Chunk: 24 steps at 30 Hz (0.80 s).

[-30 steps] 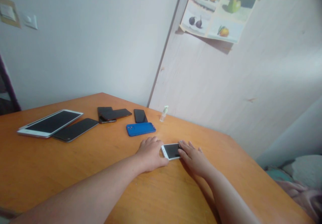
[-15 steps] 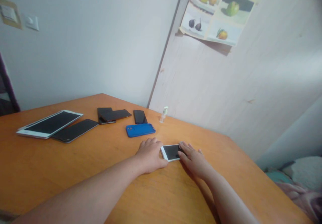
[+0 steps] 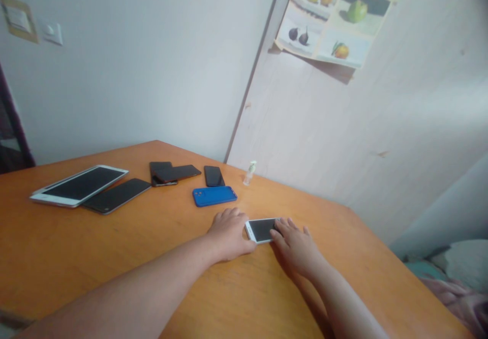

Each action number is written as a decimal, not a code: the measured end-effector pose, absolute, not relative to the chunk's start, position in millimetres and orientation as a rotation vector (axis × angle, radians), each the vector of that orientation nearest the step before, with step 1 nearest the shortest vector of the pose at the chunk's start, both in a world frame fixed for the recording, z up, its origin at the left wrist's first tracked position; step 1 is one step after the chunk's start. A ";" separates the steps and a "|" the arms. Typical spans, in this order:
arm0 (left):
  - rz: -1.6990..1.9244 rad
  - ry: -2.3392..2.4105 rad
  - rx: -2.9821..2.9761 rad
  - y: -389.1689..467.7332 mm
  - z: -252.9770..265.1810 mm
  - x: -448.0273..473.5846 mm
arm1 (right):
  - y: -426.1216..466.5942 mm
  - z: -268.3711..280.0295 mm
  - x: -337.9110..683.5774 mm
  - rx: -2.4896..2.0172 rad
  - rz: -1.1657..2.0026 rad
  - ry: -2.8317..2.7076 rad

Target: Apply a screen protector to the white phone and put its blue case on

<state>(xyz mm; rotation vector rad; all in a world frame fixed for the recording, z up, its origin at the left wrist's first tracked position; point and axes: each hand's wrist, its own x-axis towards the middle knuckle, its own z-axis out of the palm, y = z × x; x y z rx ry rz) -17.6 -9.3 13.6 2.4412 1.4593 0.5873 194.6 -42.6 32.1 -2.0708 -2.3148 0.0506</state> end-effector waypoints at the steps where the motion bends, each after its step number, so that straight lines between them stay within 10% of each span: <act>1: 0.593 1.459 2.443 -9.0 13.2 -17.6 | -45.7 32.8 188.0 -1.998 0.082 -2.365; 24: 0.603 1.435 2.460 -7.6 12.3 -18.8 | -58.7 52.6 210.8 -2.094 0.224 -2.330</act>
